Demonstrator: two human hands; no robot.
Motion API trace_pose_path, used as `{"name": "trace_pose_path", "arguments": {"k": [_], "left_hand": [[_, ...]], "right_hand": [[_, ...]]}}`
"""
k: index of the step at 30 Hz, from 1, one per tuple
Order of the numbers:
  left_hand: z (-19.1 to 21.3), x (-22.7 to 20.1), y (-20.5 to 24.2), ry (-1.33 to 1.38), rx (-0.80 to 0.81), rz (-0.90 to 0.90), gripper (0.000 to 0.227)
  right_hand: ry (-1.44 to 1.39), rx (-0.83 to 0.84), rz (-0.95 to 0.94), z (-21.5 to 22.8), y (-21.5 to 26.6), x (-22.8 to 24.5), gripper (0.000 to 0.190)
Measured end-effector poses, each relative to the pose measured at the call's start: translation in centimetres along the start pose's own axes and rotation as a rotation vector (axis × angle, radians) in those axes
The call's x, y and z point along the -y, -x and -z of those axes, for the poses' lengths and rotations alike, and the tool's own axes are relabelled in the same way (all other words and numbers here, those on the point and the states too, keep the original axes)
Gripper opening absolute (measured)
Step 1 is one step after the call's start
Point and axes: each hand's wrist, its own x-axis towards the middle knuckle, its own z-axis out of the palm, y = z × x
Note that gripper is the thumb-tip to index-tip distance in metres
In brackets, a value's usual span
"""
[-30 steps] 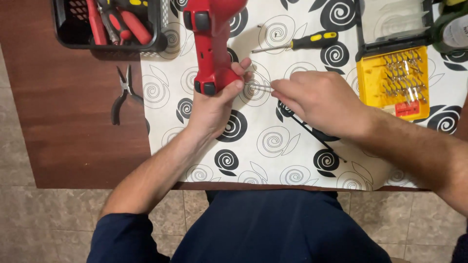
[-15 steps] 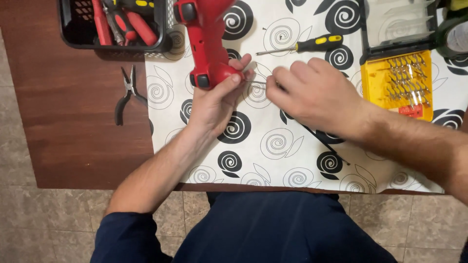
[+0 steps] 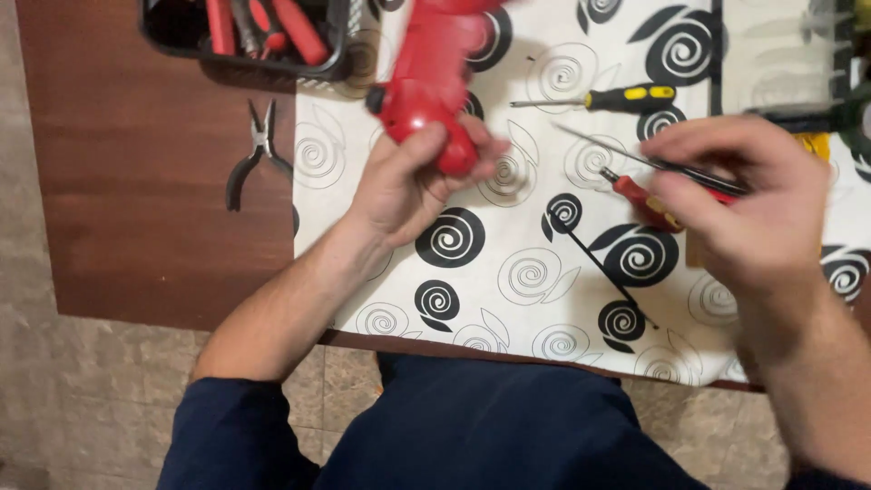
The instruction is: A person disassembles a red game controller by removing screws with a screwdriver and prying the plastic shell apart on a patterned work surface.
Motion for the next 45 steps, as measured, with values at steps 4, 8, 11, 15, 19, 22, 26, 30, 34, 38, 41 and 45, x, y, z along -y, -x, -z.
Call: {"name": "trace_pose_path", "arguments": {"k": [4, 8, 11, 15, 19, 22, 26, 30, 34, 38, 41, 45], "left_hand": [[-2.1, -2.0, 0.5, -0.177, 0.125, 0.155, 0.061], [-4.8, -4.6, 0.9, -0.508, 0.228, 0.205, 0.078], [-7.3, -6.5, 0.8, -0.817, 0.266, 0.200, 0.052], [-13.0, -8.8, 0.4, -1.430, 0.249, 0.227, 0.050], [-15.8, -8.4, -0.6, -1.682, 0.212, 0.236, 0.050], [-16.5, -6.7, -1.9, -1.632, 0.068, 0.282, 0.057], [-13.3, -4.7, -2.6, -1.544, 0.117, 0.033, 0.073], [-9.0, -4.0, -4.7, -1.471, 0.478, -0.551, 0.051], [-8.7, -3.7, -5.1, -1.449, 0.574, -0.671, 0.055], [-9.4, -3.1, -3.5, -1.108, 0.696, -0.476, 0.038], [-9.5, -2.9, -2.5, -0.988, 0.717, -0.381, 0.040], [-10.2, -3.4, -1.3, -0.797, 0.741, -0.200, 0.049]], "right_hand": [[-0.002, -0.092, 0.394, 4.0, 0.1, -8.7, 0.027], [-0.256, -0.127, 0.325, 4.9, -1.1, -9.0, 0.056], [-0.209, -0.007, 0.405, 4.0, -2.8, -6.2, 0.043], [-0.122, 0.177, 0.545, 1.9, -4.5, -1.7, 0.038], [-0.121, 0.284, 0.441, -2.4, -4.6, 1.6, 0.019], [-0.097, 0.377, 0.479, -4.5, -4.8, 2.4, 0.008], [0.045, 0.106, 0.462, -4.9, -5.9, 0.5, 0.016], [-0.237, 0.053, 0.186, -4.8, -6.7, -0.5, 0.020], [-0.443, 0.100, 0.134, -5.5, -5.7, -1.8, 0.015], [-0.606, 0.226, -0.012, -4.6, -4.5, -1.7, 0.018], [-0.368, 0.216, 0.114, -2.7, -4.6, -0.2, 0.027], [0.117, 0.040, 0.580, 0.8, -5.9, 0.1, 0.044]]}}
